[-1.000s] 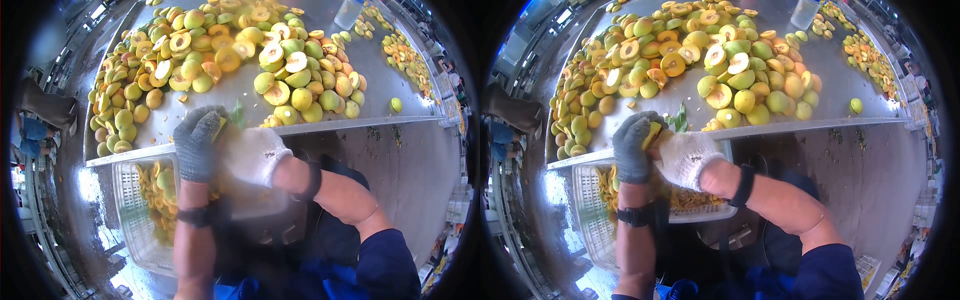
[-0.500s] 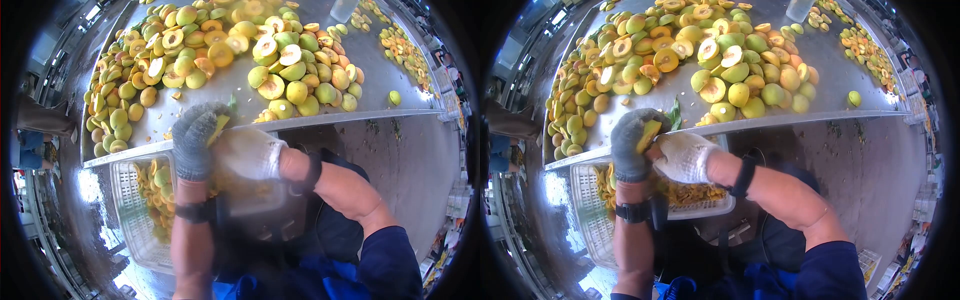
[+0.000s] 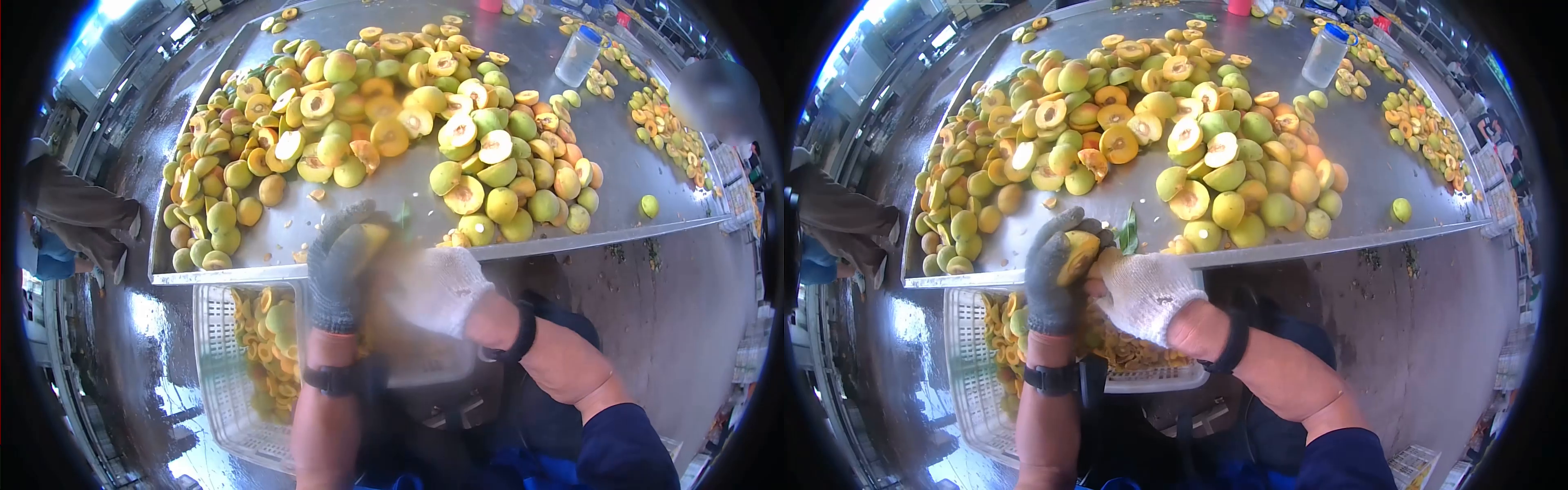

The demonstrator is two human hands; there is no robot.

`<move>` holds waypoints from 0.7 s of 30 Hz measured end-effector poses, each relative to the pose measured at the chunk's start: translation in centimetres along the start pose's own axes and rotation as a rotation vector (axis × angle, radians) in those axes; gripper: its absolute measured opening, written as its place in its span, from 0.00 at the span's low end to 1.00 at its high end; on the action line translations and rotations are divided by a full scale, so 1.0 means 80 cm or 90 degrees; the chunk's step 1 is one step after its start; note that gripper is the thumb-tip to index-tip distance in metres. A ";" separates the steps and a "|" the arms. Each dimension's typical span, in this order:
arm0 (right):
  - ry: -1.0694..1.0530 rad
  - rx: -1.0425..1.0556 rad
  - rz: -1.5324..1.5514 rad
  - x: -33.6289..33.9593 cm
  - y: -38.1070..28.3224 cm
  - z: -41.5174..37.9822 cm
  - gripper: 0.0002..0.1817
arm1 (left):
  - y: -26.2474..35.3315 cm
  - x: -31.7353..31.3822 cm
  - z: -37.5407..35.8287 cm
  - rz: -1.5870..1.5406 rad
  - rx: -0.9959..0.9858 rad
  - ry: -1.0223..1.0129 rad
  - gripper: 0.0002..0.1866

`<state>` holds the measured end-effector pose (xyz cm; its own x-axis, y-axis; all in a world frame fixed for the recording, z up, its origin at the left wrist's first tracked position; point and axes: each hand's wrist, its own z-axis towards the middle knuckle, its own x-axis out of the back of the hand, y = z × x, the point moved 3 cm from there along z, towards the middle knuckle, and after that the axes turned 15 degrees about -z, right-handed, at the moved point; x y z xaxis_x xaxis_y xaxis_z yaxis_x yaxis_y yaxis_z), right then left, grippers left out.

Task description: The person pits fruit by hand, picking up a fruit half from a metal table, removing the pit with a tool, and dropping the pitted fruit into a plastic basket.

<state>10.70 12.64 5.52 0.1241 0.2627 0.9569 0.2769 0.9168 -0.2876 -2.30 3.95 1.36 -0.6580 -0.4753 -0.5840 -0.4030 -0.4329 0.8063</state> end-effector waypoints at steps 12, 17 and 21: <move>0.026 -0.035 0.025 0.011 -0.005 0.000 0.14 | 0.007 -0.005 -0.003 0.117 -0.086 -0.016 0.26; 0.009 -0.031 0.241 0.014 -0.004 0.006 0.16 | 0.030 -0.032 -0.003 0.234 -0.094 -0.038 0.31; -0.100 -0.041 0.358 0.014 -0.006 0.008 0.17 | 0.013 -0.027 -0.008 -0.067 -0.097 -0.031 0.28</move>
<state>10.13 12.72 6.77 0.1274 0.7492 0.6500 0.2678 0.6050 -0.7498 -0.90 4.06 3.45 -0.6489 -0.3849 -0.6563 -0.3732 -0.5907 0.7154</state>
